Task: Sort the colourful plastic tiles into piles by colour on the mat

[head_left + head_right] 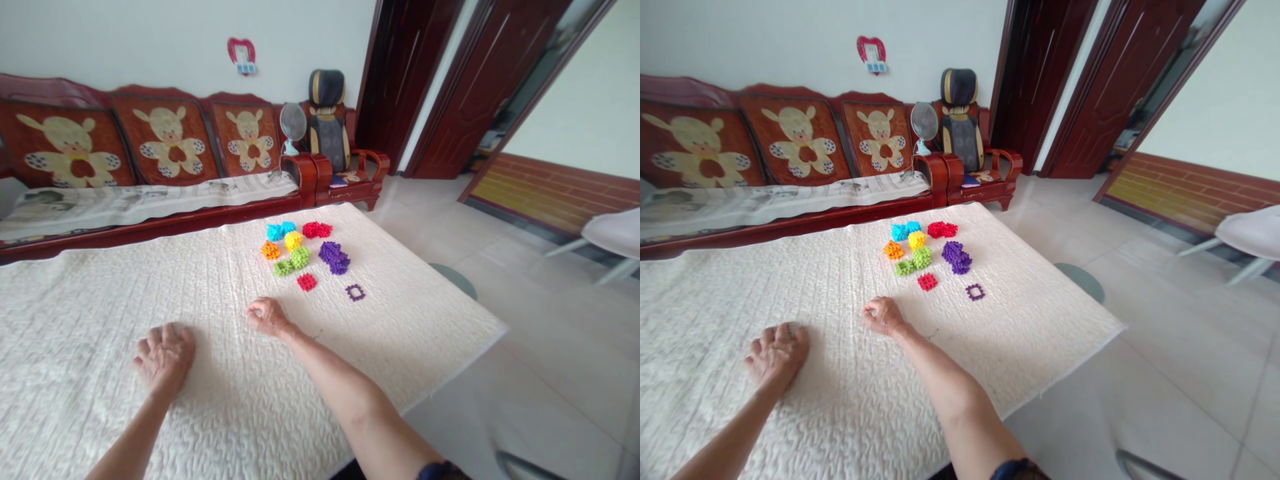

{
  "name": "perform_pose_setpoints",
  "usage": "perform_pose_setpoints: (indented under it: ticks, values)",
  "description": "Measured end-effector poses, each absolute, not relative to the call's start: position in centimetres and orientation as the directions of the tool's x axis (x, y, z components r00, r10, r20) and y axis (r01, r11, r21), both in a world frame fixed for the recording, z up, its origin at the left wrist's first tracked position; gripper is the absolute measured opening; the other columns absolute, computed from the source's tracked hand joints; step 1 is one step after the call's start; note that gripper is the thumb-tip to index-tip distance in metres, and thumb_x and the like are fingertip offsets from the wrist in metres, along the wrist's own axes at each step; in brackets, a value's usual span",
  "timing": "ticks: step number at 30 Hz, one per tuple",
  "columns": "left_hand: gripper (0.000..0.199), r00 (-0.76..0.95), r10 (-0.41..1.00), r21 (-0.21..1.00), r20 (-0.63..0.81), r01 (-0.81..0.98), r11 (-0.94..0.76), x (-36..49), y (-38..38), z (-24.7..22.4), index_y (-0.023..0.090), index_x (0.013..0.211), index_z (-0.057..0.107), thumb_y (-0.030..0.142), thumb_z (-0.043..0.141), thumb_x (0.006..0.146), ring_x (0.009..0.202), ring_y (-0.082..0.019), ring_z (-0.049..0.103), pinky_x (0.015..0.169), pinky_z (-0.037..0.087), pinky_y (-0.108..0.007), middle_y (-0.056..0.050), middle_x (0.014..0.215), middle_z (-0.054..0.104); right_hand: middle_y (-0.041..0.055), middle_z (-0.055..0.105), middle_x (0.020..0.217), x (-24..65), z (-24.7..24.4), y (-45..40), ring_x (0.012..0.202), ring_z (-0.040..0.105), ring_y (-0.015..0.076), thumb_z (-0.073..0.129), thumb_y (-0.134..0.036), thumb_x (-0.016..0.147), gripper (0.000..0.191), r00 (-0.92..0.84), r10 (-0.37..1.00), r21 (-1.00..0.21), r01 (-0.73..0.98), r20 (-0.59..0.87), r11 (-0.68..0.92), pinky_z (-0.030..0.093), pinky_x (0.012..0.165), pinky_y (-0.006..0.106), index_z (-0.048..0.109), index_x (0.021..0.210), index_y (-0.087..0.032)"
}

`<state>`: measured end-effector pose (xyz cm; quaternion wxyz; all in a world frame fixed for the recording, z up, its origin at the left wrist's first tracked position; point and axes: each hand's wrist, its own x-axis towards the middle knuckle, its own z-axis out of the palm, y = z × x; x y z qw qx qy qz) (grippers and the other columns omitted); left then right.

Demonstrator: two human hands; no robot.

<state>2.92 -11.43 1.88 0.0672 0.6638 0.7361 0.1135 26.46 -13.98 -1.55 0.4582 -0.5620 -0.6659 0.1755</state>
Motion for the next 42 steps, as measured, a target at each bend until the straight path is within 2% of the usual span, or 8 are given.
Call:
perform_pose_setpoints:
  ticks: [5, 10, 15, 18, 22, 29, 36, 42]
  values:
    - [0.062, -0.106, 0.994, 0.237, 0.04, 0.967, 0.094, 2.7, -11.1, 1.6, 0.017, 0.123, 0.053, 0.054, 0.011, 0.095, 0.131, -0.04, 0.036, 0.105, 0.035, -0.059, -0.019, 0.14, 0.045, 0.0029, 0.074, 0.089, 31.7, 0.3, -17.8, 0.087, 0.068, 0.0174, 0.054, -0.014, 0.082, 0.018, 0.181, 0.857, -0.715, 0.646, 0.482, 0.265, 0.051, 0.084, 0.028, 0.07, 0.086, -0.02]
    - [0.061, -0.103, 0.994, 0.224, 0.041, 0.97, 0.091, 2.5, -11.0, 1.2, 0.018, 0.121, 0.054, 0.053, 0.013, 0.094, 0.13, -0.038, 0.038, 0.103, 0.037, -0.057, -0.018, 0.138, 0.047, 0.0142, 0.067, 0.108, 41.3, 1.7, -21.8, 0.107, 0.06, 0.0276, 0.049, -0.015, 0.081, 0.029, 0.556, 0.657, -0.692, 0.718, 0.509, -0.071, 0.043, 0.102, 0.046, 0.066, 0.105, -0.015]
    - [0.061, -0.105, 0.993, 0.211, 0.053, 0.973, 0.091, 2.4, -10.9, 1.0, 0.019, 0.12, 0.053, 0.054, 0.011, 0.094, 0.13, -0.038, 0.038, 0.104, 0.036, -0.057, -0.017, 0.139, 0.046, 0.0192, 0.06, 0.123, 46.3, 1.5, -24.6, 0.116, 0.056, 0.0324, 0.063, -0.031, 0.08, 0.053, 0.808, 0.556, -0.503, 0.568, 0.192, -0.652, 0.042, 0.102, 0.043, 0.058, 0.129, -0.012]
    - [0.06, -0.111, 0.992, 0.201, 0.061, 0.975, 0.096, 2.5, -10.9, 0.9, 0.019, 0.122, 0.053, 0.053, 0.011, 0.095, 0.13, -0.038, 0.038, 0.104, 0.037, -0.057, -0.017, 0.141, 0.045, 0.0191, 0.06, 0.123, 46.7, 1.4, -25.3, 0.115, 0.057, 0.0324, 0.065, -0.04, 0.082, 0.058, 0.811, 0.578, -0.367, 0.566, 0.091, -0.738, 0.043, 0.098, 0.041, 0.058, 0.132, -0.012]
    - [0.058, -0.116, 0.992, 0.192, 0.059, 0.976, 0.103, 2.5, -10.9, 1.0, 0.02, 0.121, 0.052, 0.052, 0.012, 0.095, 0.13, -0.038, 0.038, 0.102, 0.038, -0.057, -0.017, 0.14, 0.046, 0.0162, 0.064, 0.115, 47.2, 1.4, -25.4, 0.11, 0.06, 0.0301, 0.068, -0.037, 0.079, 0.043, 0.778, 0.621, -0.387, 0.602, 0.09, -0.698, 0.045, 0.095, 0.039, 0.068, 0.116, -0.015]
    - [0.06, -0.101, 0.993, 0.218, 0.068, 0.972, 0.084, 2.4, -11.2, 1.1, 0.019, 0.117, 0.053, 0.055, 0.01, 0.095, 0.13, -0.039, 0.038, 0.104, 0.036, -0.057, -0.018, 0.138, 0.047, 0.0061, 0.074, 0.096, 49.2, 2.5, -24.9, 0.08, 0.069, 0.0212, 0.075, -0.051, 0.065, 0.046, 0.693, 0.715, -0.974, 0.087, -0.091, -0.207, 0.052, 0.066, 0.03, 0.072, 0.101, -0.022]
    - [0.062, -0.098, 0.993, 0.217, 0.062, 0.973, 0.082, 2.5, -11.3, 1.2, 0.02, 0.117, 0.052, 0.056, 0.008, 0.094, 0.13, -0.039, 0.038, 0.105, 0.036, -0.058, -0.017, 0.14, 0.046, 0.0089, 0.07, 0.116, 49.0, 3.5, -23.1, 0.096, 0.067, 0.0212, 0.076, -0.04, 0.06, 0.06, 0.672, 0.721, -0.962, 0.27, 0.169, -0.026, 0.054, 0.084, 0.034, 0.065, 0.115, -0.021]
    - [0.066, -0.094, 0.994, 0.215, 0.055, 0.973, 0.08, 2.5, -11.3, 1.3, 0.021, 0.117, 0.051, 0.059, 0.003, 0.093, 0.13, -0.039, 0.038, 0.104, 0.037, -0.058, -0.015, 0.14, 0.045, 0.0099, 0.066, 0.111, 50.5, 3.2, -21.5, 0.097, 0.064, 0.0229, 0.072, -0.042, 0.063, 0.056, 0.738, 0.579, -0.86, 0.497, 0.346, -0.12, 0.054, 0.087, 0.037, 0.068, 0.114, -0.019]
